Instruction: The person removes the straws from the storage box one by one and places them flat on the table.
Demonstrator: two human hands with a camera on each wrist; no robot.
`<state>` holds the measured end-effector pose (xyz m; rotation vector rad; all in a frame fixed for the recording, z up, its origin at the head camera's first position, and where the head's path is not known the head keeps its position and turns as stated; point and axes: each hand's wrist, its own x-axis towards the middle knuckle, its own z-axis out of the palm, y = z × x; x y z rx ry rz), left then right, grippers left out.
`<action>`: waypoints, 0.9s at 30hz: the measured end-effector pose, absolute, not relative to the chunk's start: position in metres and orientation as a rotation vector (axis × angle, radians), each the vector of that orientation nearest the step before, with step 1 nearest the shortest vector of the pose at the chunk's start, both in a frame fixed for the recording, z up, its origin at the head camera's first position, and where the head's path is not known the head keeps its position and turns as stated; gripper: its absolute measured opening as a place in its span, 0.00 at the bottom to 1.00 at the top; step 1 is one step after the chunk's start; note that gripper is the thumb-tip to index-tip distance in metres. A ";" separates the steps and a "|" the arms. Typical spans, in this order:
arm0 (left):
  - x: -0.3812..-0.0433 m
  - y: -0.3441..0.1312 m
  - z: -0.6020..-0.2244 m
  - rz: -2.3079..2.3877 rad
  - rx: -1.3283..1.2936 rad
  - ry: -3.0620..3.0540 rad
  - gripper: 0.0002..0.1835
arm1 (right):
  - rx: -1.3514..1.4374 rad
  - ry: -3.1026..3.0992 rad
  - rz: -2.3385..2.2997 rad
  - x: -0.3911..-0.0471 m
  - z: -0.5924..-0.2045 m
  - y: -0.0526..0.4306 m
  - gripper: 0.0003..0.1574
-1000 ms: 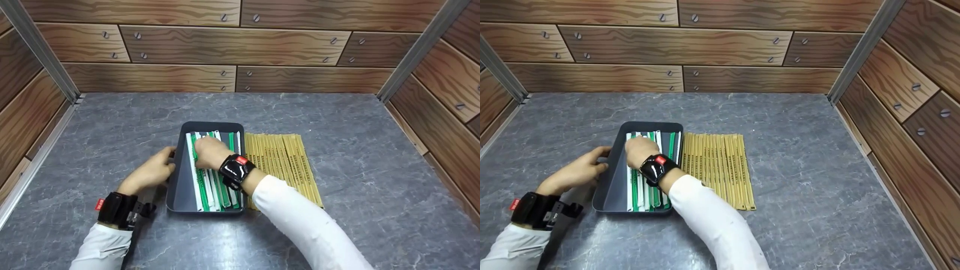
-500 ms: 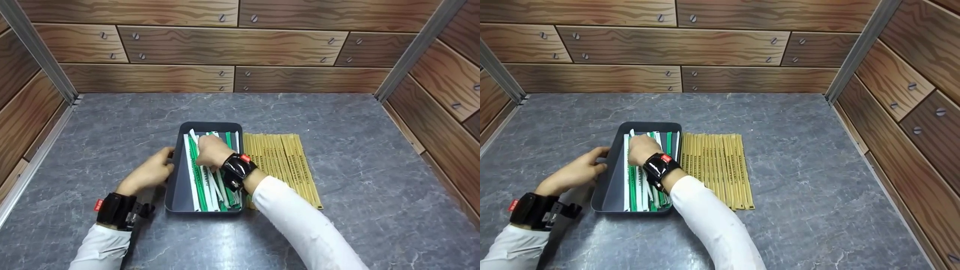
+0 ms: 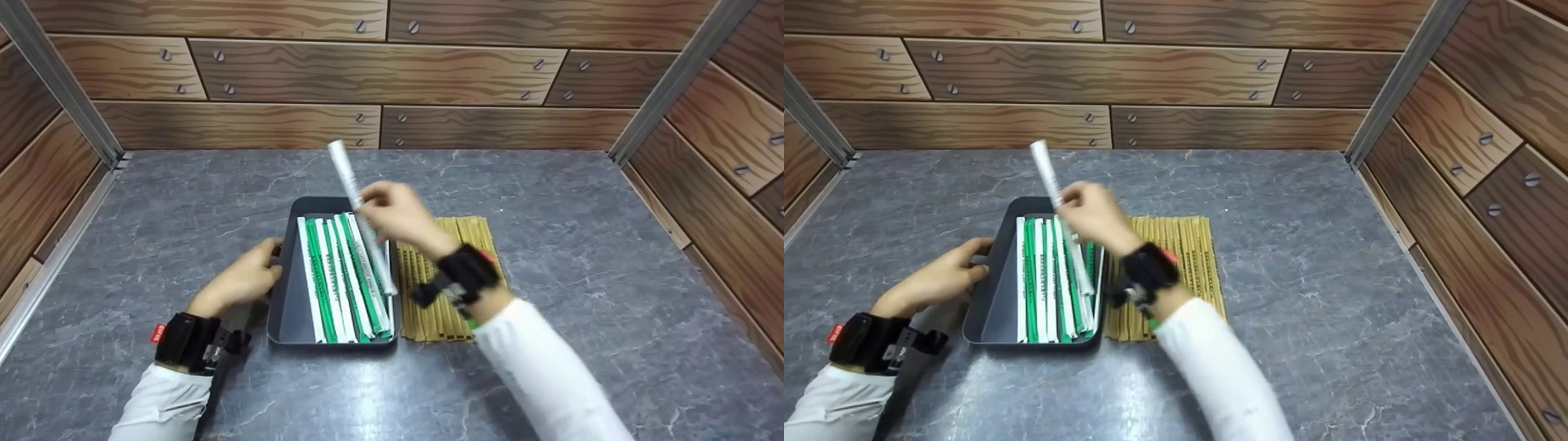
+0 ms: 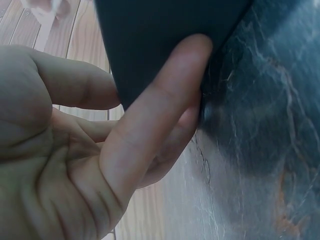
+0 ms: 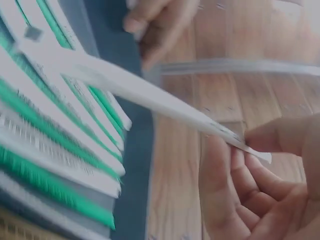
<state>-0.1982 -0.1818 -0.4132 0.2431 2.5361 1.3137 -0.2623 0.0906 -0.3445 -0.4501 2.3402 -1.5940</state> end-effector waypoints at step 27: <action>-0.196 -0.181 -0.411 1.363 0.217 2.473 0.32 | 0.029 2.523 -1.264 -0.255 -0.409 0.318 0.28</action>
